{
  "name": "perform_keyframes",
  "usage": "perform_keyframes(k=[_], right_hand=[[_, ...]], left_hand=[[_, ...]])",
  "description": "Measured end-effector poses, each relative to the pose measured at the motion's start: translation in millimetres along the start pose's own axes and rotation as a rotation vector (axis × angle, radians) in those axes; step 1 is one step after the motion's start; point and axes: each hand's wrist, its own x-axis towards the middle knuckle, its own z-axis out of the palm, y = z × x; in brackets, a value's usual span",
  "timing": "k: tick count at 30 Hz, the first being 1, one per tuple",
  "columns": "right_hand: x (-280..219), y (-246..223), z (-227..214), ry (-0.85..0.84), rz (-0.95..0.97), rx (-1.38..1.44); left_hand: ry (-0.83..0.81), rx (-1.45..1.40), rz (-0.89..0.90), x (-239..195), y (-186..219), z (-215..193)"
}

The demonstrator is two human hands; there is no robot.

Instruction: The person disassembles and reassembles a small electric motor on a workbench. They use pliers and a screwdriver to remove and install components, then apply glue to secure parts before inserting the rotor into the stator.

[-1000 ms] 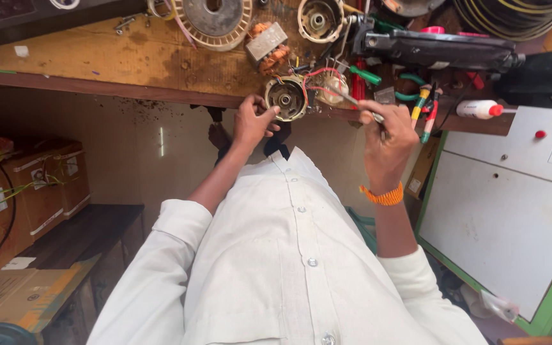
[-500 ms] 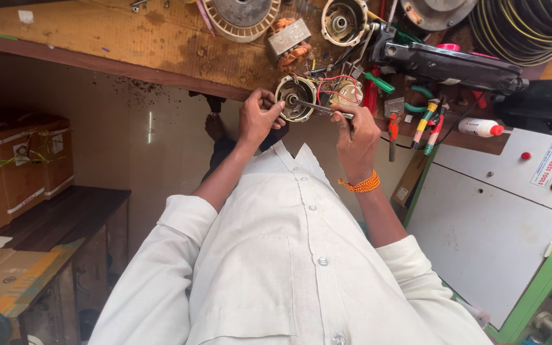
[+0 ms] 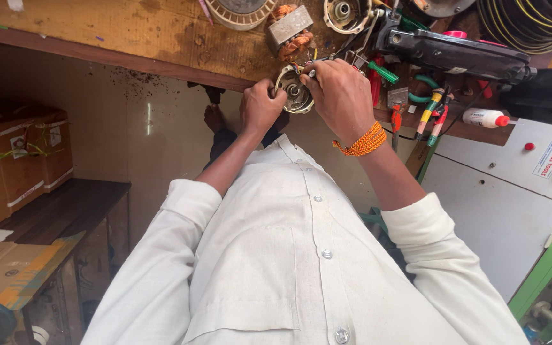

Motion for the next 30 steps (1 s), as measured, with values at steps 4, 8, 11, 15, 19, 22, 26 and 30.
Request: perform_keyframes(k=[4,8,11,15,19,22,26,30], right_hand=[[-9,-2,-2,-0.007,-0.022,-0.058],[-30,6,0,0.062,-0.017,0.020],[-39,13,2,0.097,0.026,0.076],[-47,18,6,0.164,0.069,0.114],[-50,24,9,0.172,0.058,0.106],[-47,31,9,0.150,0.120,0.170],[-47,39,3,0.153,0.201,0.249],[-50,32,4,0.135,0.224,0.145]], left_hand=[[-0.009,0.099,-0.087,4,11,-5],[0.011,0.155,-0.076,3,13,-5],[0.017,0.129,-0.125,6,14,-2],[0.035,0.128,-0.133,7,12,2],[0.025,0.131,-0.125,7,9,5],[0.025,0.139,-0.111,8,6,4],[0.004,0.164,-0.116,9,7,4],[-0.010,0.171,-0.129,9,8,1]])
